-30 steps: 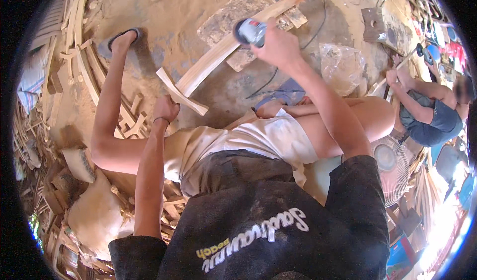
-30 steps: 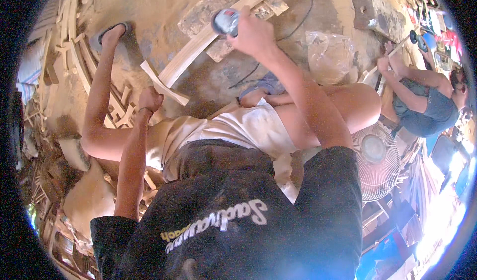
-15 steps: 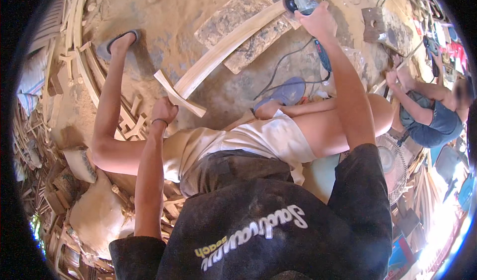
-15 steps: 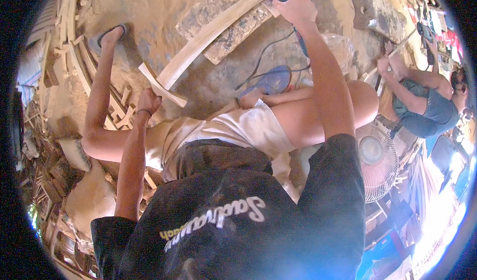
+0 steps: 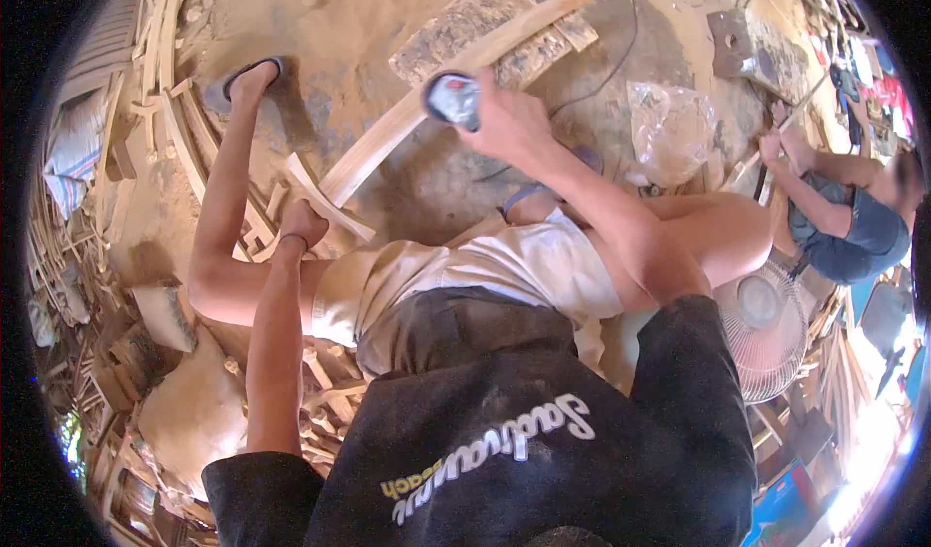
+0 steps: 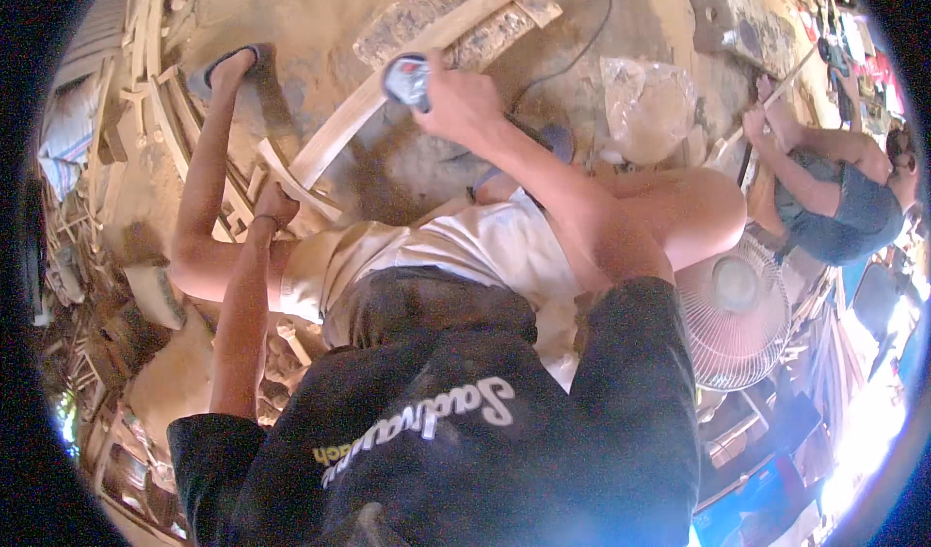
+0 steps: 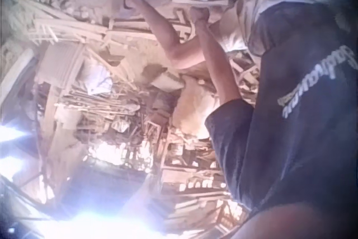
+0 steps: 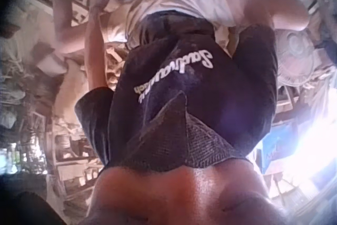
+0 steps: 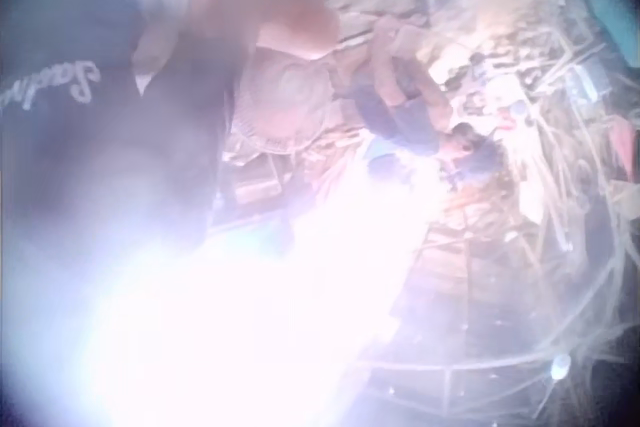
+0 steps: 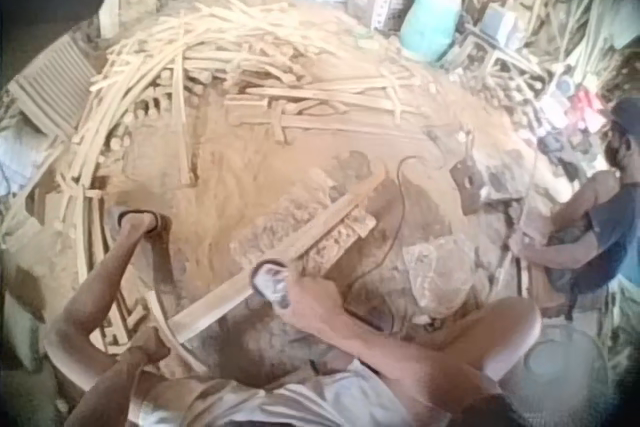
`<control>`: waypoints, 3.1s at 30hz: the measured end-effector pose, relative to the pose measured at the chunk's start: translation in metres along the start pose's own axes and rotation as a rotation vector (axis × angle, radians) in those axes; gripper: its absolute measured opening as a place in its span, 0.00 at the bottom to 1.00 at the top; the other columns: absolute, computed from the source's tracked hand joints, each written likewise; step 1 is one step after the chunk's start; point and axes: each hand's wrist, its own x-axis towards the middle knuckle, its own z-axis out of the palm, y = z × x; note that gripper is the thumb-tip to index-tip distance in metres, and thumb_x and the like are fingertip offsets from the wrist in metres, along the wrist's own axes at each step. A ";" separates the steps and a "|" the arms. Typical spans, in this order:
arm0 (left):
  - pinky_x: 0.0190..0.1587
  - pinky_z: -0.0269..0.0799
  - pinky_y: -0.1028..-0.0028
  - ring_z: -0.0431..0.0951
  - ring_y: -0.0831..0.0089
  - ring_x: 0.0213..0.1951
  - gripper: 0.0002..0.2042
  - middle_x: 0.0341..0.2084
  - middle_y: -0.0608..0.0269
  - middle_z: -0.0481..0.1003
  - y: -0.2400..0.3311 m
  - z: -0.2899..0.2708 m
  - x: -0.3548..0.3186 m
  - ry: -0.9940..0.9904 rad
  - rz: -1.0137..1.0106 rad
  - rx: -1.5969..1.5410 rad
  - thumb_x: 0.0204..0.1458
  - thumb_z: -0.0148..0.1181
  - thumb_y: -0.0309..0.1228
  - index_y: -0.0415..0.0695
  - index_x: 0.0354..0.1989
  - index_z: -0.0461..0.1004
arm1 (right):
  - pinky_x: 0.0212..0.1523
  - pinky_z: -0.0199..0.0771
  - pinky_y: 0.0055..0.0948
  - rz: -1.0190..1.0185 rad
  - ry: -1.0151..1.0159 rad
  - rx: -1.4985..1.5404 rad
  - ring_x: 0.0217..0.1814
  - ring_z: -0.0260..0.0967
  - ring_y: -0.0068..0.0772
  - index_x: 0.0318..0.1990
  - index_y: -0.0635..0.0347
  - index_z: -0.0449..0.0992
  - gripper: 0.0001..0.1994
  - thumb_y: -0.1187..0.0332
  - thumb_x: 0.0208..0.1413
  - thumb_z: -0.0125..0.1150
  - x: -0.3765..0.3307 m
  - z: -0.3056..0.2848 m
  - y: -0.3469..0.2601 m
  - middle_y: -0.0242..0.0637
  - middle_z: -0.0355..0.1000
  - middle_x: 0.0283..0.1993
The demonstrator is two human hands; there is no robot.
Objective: The person sands the surface of a wooden sword-like object using a power sander.
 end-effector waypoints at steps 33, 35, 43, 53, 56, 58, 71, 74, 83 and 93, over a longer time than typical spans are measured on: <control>0.59 0.82 0.50 0.85 0.39 0.55 0.19 0.49 0.33 0.85 -0.037 -0.013 -0.008 -0.014 0.020 -0.049 0.55 0.67 0.35 0.34 0.51 0.84 | 0.47 0.87 0.52 0.113 0.079 -0.048 0.46 0.86 0.60 0.64 0.67 0.69 0.42 0.43 0.53 0.76 0.036 -0.036 0.062 0.56 0.85 0.45; 0.59 0.82 0.50 0.85 0.40 0.55 0.18 0.49 0.35 0.85 -0.027 -0.018 -0.014 -0.033 0.029 -0.072 0.54 0.67 0.33 0.38 0.52 0.85 | 0.46 0.88 0.52 0.050 0.037 -0.068 0.45 0.87 0.61 0.62 0.72 0.67 0.42 0.45 0.53 0.76 0.025 -0.025 0.051 0.57 0.85 0.41; 0.54 0.84 0.51 0.86 0.40 0.54 0.17 0.47 0.35 0.85 -0.020 -0.027 -0.019 -0.035 0.033 0.018 0.54 0.70 0.33 0.40 0.51 0.87 | 0.53 0.85 0.54 0.420 0.228 -0.116 0.52 0.85 0.65 0.62 0.73 0.66 0.46 0.39 0.52 0.78 0.056 -0.073 0.142 0.62 0.84 0.50; 0.61 0.82 0.50 0.83 0.39 0.59 0.22 0.53 0.35 0.83 -0.034 -0.025 -0.036 0.006 0.093 -0.041 0.55 0.69 0.34 0.41 0.59 0.83 | 0.63 0.81 0.53 0.541 0.300 -0.063 0.62 0.82 0.64 0.66 0.77 0.67 0.49 0.40 0.50 0.77 0.078 -0.088 0.215 0.66 0.81 0.58; 0.63 0.81 0.50 0.82 0.39 0.60 0.23 0.55 0.36 0.83 -0.041 -0.011 0.003 -0.024 0.094 -0.003 0.57 0.66 0.34 0.42 0.61 0.81 | 0.64 0.81 0.54 0.529 0.382 -0.056 0.63 0.81 0.63 0.64 0.80 0.69 0.50 0.39 0.50 0.77 0.079 -0.105 0.272 0.67 0.81 0.58; 0.63 0.81 0.51 0.83 0.39 0.59 0.22 0.54 0.36 0.84 -0.070 -0.014 -0.008 -0.020 0.047 0.021 0.57 0.66 0.34 0.42 0.60 0.81 | 0.64 0.81 0.54 0.503 0.376 -0.014 0.63 0.82 0.63 0.65 0.80 0.68 0.51 0.39 0.50 0.76 0.087 -0.100 0.238 0.67 0.81 0.58; 0.48 0.83 0.55 0.86 0.52 0.45 0.18 0.42 0.45 0.86 -0.004 -0.025 0.000 -0.218 0.127 -0.252 0.55 0.70 0.32 0.40 0.53 0.84 | 0.65 0.81 0.49 0.736 0.539 0.070 0.63 0.82 0.59 0.71 0.84 0.62 0.61 0.35 0.45 0.78 0.059 -0.110 0.312 0.63 0.82 0.57; 0.29 0.79 0.69 0.80 0.76 0.25 0.15 0.28 0.65 0.82 -0.010 -0.041 -0.038 -0.450 0.094 -0.739 0.55 0.77 0.27 0.41 0.49 0.83 | 0.55 0.86 0.45 0.748 0.592 0.389 0.52 0.85 0.50 0.60 0.81 0.73 0.51 0.41 0.42 0.84 0.058 -0.117 0.232 0.53 0.84 0.47; 0.37 0.82 0.63 0.86 0.65 0.30 0.27 0.27 0.58 0.83 0.121 -0.063 -0.013 0.001 0.121 -0.566 0.55 0.79 0.54 0.40 0.46 0.85 | 0.27 0.82 0.33 0.314 0.495 1.208 0.27 0.79 0.31 0.56 0.63 0.75 0.27 0.60 0.56 0.84 -0.011 -0.144 0.110 0.39 0.79 0.35; 0.49 0.82 0.54 0.88 0.49 0.47 0.22 0.44 0.52 0.88 0.118 -0.049 0.028 0.389 0.183 -0.213 0.59 0.75 0.50 0.51 0.55 0.85 | 0.54 0.84 0.56 0.015 0.328 0.511 0.52 0.84 0.66 0.74 0.43 0.64 0.40 0.49 0.58 0.78 -0.041 -0.040 -0.010 0.51 0.83 0.55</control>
